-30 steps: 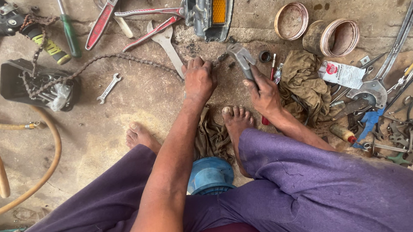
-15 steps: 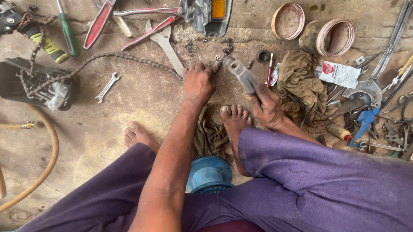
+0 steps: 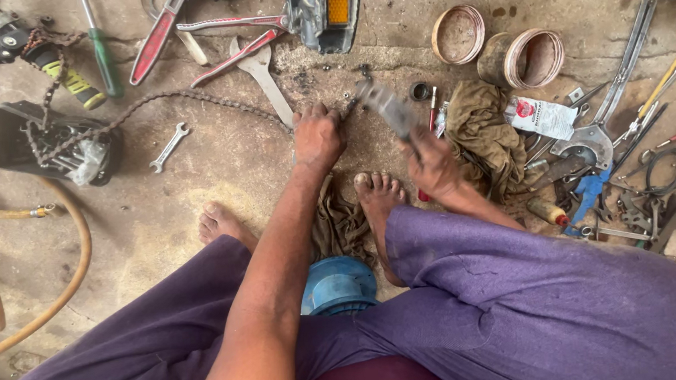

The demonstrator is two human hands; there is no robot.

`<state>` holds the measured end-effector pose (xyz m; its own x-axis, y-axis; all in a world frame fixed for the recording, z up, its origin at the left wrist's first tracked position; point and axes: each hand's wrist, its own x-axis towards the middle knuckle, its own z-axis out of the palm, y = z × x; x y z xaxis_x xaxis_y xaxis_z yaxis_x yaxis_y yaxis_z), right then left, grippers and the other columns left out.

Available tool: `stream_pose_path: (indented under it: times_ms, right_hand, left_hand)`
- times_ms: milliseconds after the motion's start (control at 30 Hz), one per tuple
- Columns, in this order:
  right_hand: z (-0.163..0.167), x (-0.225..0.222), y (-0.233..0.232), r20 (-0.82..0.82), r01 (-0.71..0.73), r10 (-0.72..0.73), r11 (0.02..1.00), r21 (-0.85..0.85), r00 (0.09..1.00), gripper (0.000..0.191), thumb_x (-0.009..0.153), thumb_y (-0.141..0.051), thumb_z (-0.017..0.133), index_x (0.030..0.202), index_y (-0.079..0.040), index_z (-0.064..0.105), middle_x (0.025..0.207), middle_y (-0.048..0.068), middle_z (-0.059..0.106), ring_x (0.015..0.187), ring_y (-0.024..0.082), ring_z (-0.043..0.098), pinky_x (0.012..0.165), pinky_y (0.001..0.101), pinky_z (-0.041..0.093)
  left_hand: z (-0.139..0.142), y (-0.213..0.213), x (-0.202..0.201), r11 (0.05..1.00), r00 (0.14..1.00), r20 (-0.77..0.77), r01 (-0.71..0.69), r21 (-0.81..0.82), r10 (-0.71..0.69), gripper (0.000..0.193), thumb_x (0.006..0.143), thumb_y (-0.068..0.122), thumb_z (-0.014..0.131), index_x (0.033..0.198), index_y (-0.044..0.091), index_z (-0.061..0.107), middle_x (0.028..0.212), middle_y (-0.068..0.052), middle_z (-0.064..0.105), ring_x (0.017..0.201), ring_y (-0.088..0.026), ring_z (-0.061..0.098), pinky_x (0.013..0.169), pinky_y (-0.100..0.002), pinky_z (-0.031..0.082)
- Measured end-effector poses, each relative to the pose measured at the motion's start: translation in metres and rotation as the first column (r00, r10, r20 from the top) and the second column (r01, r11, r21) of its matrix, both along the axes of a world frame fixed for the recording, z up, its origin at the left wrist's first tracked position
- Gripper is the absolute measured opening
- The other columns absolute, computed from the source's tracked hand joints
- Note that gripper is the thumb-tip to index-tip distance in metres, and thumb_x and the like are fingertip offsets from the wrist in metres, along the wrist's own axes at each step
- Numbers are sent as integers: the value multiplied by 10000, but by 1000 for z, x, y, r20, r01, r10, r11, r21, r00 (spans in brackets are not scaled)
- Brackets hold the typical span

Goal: The person sits on the floor and repairs a bicycle chain using a hammer and a metal pin. They repeatedly hammer the pin into the chain links to secure them together.

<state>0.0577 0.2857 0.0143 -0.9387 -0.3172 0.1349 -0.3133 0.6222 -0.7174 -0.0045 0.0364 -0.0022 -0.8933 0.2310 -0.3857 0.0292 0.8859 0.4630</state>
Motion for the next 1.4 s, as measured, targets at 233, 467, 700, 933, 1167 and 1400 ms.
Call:
stream_pose_path:
  times_ms: [233, 467, 700, 933, 1167, 1400]
  right_hand:
    - [-14, 4, -1, 456, 151, -231, 967, 206, 860, 447, 1116, -238, 528, 1557, -229, 455, 869, 71, 677, 525, 107, 546, 370, 248, 506]
    - [-4, 1, 33, 165, 452, -551, 793, 408, 818, 183, 1088, -277, 634, 1245, -183, 623, 931, 75, 672, 758, 142, 609, 628, 334, 560]
    - [-9, -66, -7, 176, 27, -66, 977, 211, 982, 389, 949, -23, 720, 1312, -157, 681, 1178, 80, 646, 885, 170, 624, 630, 250, 578]
    - [-14, -128, -34, 51, -330, 332, 882, 336, 942, 891, 896, 153, 619, 1543, -434, 444, 1122, 81, 599, 785, 141, 556, 523, 196, 591]
    - [-16, -129, -33, -28, -280, 343, 809, 518, 939, 417, 1019, 12, 690, 1293, -298, 639, 795, -23, 411, 690, 122, 506, 516, 217, 551]
    - [-22, -120, -28, -110, -245, 323, 864, 441, 940, 446, 912, -125, 831, 1292, -247, 632, 828, -6, 422, 703, 134, 506, 559, 247, 563]
  left_hand:
    - [-1, -1, 3, 998, 981, -191, -34, 58, 44, 178, 820, 115, 674, 978, 86, 751, 1023, -158, 664, 1021, -350, 630, 914, -512, 454]
    - [3, 3, -3, 979, 974, -140, -161, 124, 178, 190, 891, 250, 724, 967, 76, 741, 1001, -142, 662, 1002, -342, 619, 869, -516, 450]
    - [6, 13, 2, 961, 947, -200, -220, 166, 252, 180, 822, 285, 779, 926, 138, 776, 955, -121, 648, 976, -331, 601, 834, -506, 416]
    - [6, 10, -3, 976, 975, -82, -199, 90, 206, 202, 921, 313, 751, 1026, 145, 791, 937, -83, 630, 890, -223, 558, 826, -423, 402]
    - [7, 8, -3, 983, 986, 17, -169, 78, 168, 205, 943, 304, 721, 997, 117, 786, 892, -79, 626, 850, -218, 549, 831, -419, 398]
    - [5, 4, 1, 971, 965, -169, -176, 160, 203, 165, 914, 231, 741, 966, 79, 778, 905, -90, 647, 898, -240, 592, 837, -433, 421]
